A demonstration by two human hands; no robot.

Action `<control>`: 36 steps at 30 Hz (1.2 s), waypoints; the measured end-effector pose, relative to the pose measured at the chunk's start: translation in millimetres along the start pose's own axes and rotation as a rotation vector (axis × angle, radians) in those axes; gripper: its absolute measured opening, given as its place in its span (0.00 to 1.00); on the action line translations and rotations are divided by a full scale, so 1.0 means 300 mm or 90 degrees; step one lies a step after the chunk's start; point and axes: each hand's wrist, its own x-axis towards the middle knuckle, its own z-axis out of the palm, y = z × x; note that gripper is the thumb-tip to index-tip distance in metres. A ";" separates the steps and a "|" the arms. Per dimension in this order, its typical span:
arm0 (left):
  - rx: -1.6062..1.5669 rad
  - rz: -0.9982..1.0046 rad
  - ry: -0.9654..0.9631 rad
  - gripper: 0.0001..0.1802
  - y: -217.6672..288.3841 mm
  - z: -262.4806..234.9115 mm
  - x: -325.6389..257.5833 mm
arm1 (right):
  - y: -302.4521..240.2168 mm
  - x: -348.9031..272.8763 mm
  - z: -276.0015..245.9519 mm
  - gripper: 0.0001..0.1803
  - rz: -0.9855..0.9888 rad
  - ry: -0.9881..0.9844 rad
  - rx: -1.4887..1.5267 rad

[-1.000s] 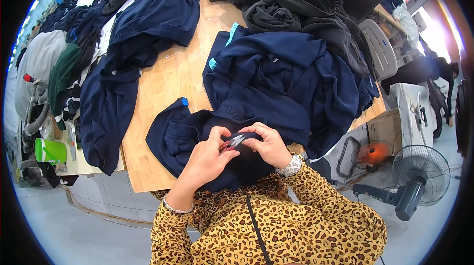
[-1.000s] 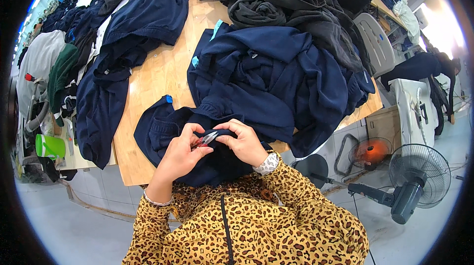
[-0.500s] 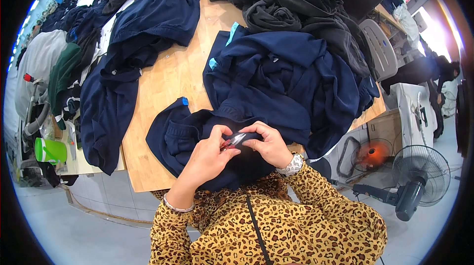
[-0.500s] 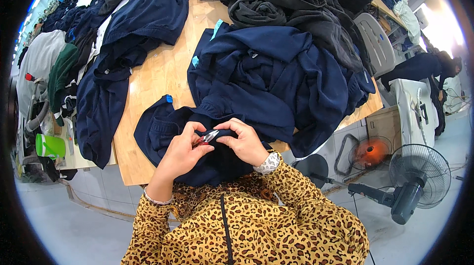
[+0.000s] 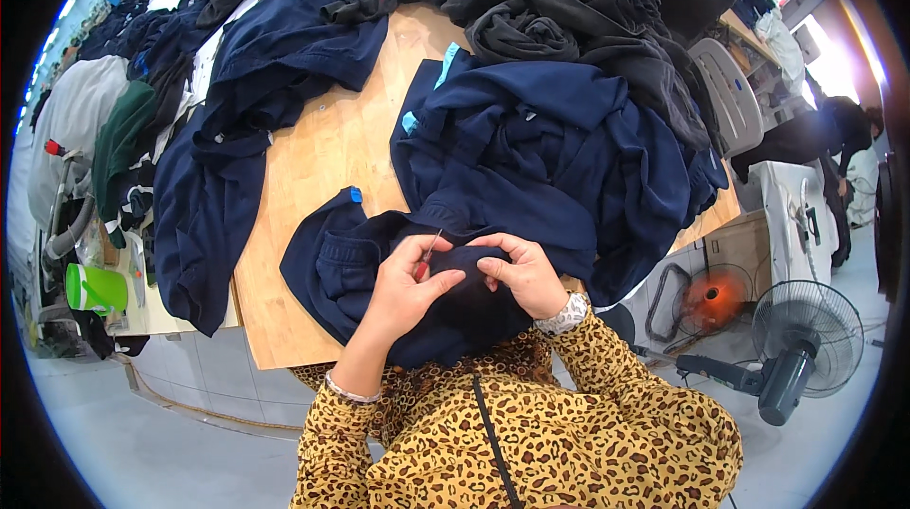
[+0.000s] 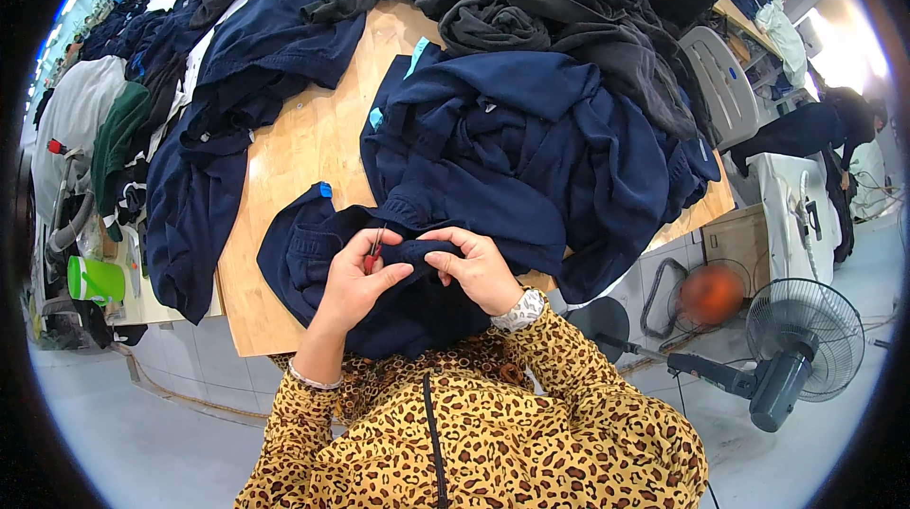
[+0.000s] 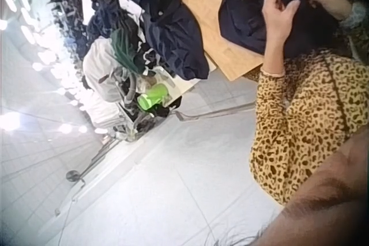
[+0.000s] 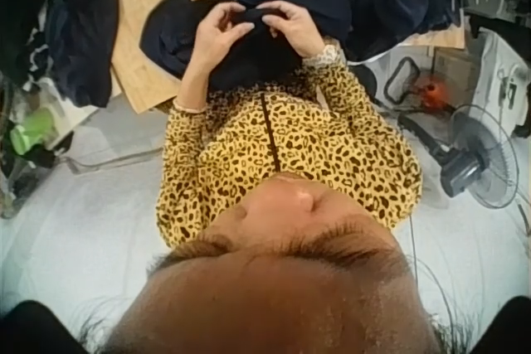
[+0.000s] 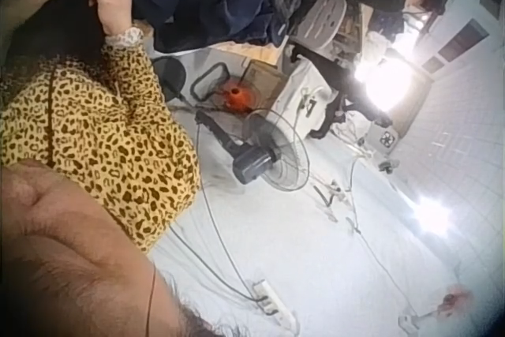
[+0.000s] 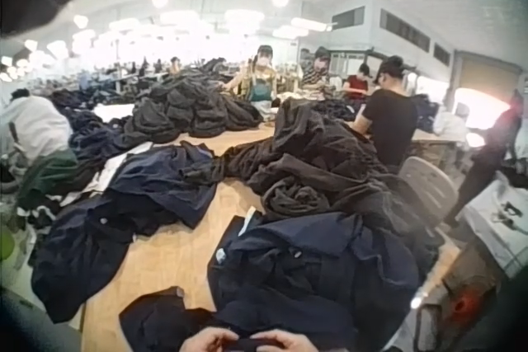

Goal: The recorder is using small snips to trim loose threads from navy blue garment fabric pieces on a workbench.

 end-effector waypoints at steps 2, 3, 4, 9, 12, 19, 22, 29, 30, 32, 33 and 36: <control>-0.073 -0.036 -0.017 0.15 -0.009 0.018 0.008 | 0.002 -0.001 0.002 0.11 0.001 -0.005 0.008; -0.100 -0.047 -0.013 0.14 -0.037 0.024 0.012 | 0.008 -0.003 0.004 0.10 -0.017 0.000 0.012; -0.125 -0.059 -0.010 0.13 -0.053 0.027 0.012 | 0.014 -0.005 0.005 0.09 -0.034 0.004 0.017; -0.080 -0.035 0.004 0.12 -0.052 0.041 0.009 | 0.036 -0.006 -0.003 0.07 -0.083 0.030 -0.063; 0.204 0.214 0.136 0.11 -0.034 0.046 -0.003 | 0.031 -0.004 0.006 0.08 -0.091 0.041 -0.119; 0.394 0.405 0.125 0.08 -0.056 0.057 0.010 | 0.031 -0.002 0.006 0.08 -0.109 0.021 -0.191; 0.441 0.364 0.117 0.09 -0.054 0.070 0.011 | 0.047 -0.004 -0.003 0.09 -0.102 0.037 -0.207; 0.054 0.113 0.018 0.01 -0.046 0.023 0.022 | 0.024 -0.003 0.007 0.10 -0.084 0.043 -0.277; 0.151 0.164 0.011 0.02 -0.029 0.032 0.020 | 0.020 -0.002 0.007 0.10 -0.117 0.039 -0.324; 0.249 0.214 0.004 0.03 -0.018 0.042 0.020 | 0.020 0.000 0.008 0.10 -0.151 0.036 -0.370; 0.322 0.271 0.012 0.04 -0.018 0.044 0.021 | 0.022 0.001 0.009 0.10 -0.158 0.035 -0.391; 0.436 0.332 0.005 0.06 -0.001 0.055 0.026 | 0.034 0.003 0.006 0.11 -0.166 0.037 -0.413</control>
